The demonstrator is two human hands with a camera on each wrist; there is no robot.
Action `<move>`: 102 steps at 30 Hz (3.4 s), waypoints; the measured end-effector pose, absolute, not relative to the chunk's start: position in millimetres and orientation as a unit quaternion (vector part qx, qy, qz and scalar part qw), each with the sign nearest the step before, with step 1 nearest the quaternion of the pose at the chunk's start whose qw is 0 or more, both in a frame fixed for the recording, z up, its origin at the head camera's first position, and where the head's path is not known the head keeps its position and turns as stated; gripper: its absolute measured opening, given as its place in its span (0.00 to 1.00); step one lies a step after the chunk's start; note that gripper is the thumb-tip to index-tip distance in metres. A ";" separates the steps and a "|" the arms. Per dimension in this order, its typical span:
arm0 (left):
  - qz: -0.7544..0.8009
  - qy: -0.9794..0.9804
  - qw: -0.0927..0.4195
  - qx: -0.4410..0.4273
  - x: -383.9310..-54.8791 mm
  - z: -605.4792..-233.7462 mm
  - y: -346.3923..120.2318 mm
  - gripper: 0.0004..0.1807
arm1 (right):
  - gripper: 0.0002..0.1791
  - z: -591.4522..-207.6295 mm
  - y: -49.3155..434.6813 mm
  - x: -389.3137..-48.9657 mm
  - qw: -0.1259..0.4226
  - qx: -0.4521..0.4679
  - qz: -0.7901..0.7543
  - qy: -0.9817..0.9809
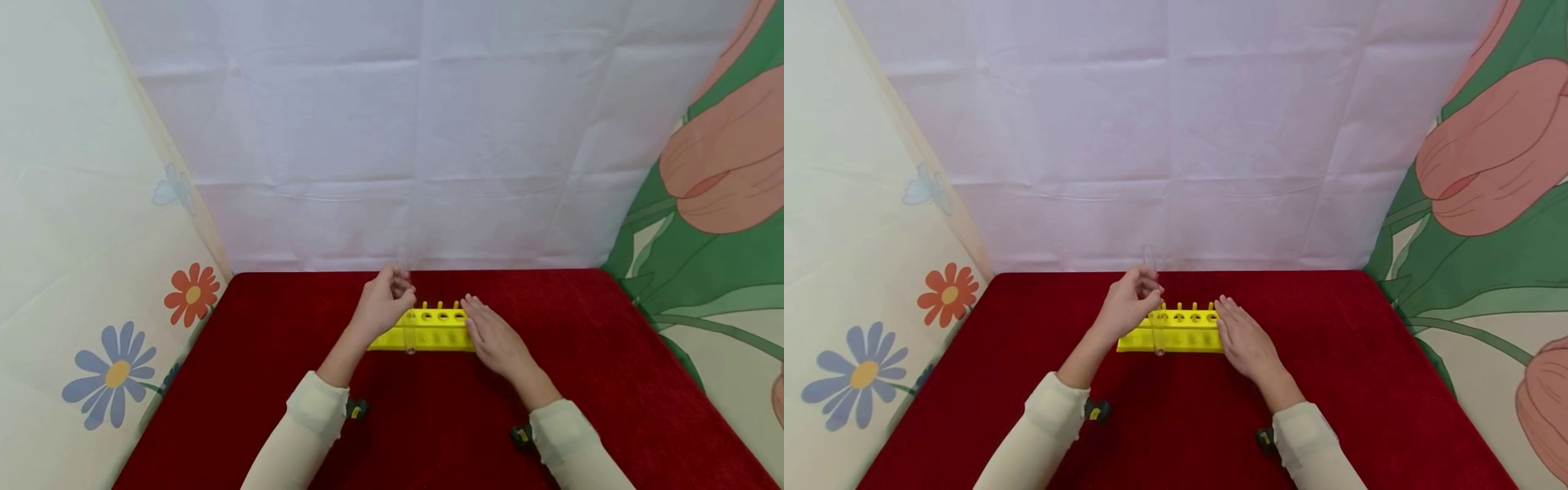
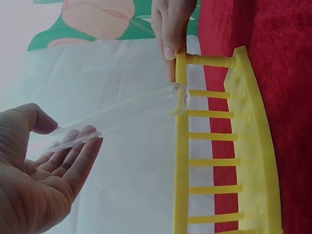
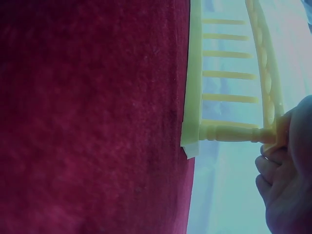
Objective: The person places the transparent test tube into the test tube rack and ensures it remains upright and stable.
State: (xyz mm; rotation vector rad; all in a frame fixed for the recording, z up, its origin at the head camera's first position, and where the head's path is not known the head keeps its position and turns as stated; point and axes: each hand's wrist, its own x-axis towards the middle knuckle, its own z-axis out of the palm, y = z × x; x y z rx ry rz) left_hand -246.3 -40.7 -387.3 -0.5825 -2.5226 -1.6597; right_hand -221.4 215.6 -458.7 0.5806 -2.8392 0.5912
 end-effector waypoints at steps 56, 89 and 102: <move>-0.557 -0.808 0.038 -0.186 -266.2 -380.2 6.2 0.17 | 0.27 -461.2 217.0 -224.3 0.083 0.192 0.204 -0.956; -0.573 -0.788 0.071 -0.215 -279.9 -387.7 19.9 0.19 | 0.26 -461.9 216.4 -226.1 0.094 0.201 0.209 -0.952; -0.584 -0.772 0.100 -0.232 -285.1 -391.8 29.3 0.19 | 0.26 -461.4 216.7 -225.2 0.094 0.202 0.215 -0.951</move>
